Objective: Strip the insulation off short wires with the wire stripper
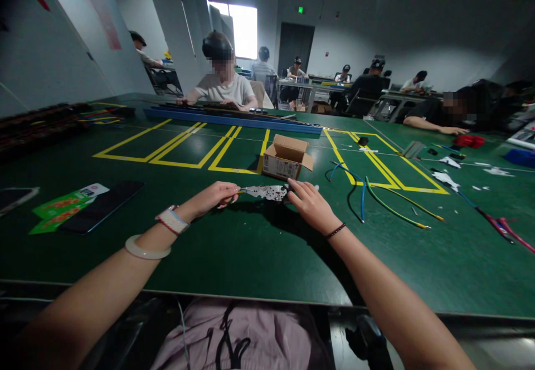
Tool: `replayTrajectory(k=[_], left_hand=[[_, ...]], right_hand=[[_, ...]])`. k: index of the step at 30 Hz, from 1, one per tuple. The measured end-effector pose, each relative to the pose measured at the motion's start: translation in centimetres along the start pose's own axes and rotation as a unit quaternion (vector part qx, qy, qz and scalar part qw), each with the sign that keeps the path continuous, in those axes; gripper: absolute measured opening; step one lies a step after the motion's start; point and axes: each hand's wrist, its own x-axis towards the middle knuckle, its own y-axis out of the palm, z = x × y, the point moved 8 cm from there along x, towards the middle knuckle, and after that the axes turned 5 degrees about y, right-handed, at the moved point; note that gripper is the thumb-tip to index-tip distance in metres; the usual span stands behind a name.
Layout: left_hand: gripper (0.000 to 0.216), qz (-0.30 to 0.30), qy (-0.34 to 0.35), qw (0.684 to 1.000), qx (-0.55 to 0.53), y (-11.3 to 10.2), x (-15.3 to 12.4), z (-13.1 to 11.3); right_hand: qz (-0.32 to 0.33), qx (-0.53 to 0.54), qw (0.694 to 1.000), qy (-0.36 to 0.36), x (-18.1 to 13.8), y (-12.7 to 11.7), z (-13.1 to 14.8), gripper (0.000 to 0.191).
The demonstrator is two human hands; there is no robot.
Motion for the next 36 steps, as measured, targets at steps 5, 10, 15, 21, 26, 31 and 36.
replayTrajectory(k=[5, 10, 15, 21, 26, 31, 36], left_hand=[[0.036, 0.01, -0.006, 1.0, -0.012, 0.2, -0.1, 0.0], [0.036, 0.033, -0.023, 0.998, -0.05, 0.5, -0.3, 0.2], [0.036, 0.044, -0.045, 0.994, -0.089, 0.5, -0.4, 0.6], [0.033, 0.051, -0.082, 0.989, -0.109, 0.3, -0.6, 0.8], [0.031, 0.045, -0.105, 0.987, -0.109, 0.0, -0.6, 1.3], [0.033, 0.055, -0.091, 0.988, -0.114, 0.0, -0.8, 0.9], [0.035, 0.056, -0.076, 0.989, -0.112, 0.0, -0.7, 0.7]], right_hand=[[-0.016, -0.024, 0.999, -0.017, 0.1, -0.4, 0.2, 0.018], [-0.018, -0.058, 0.998, -0.019, 0.2, -0.4, 0.3, 0.016], [0.0, -0.035, 0.999, -0.003, 0.2, 0.1, 0.0, 0.017], [0.027, -0.018, 0.999, 0.003, 0.3, 1.2, 0.6, 0.017], [0.038, -0.056, 0.998, -0.005, 0.8, 1.4, 1.2, 0.012], [0.015, -0.073, 0.997, 0.008, 0.9, 0.3, 1.0, 0.008], [0.012, -0.053, 0.998, 0.028, 0.9, 0.3, 0.8, 0.011]])
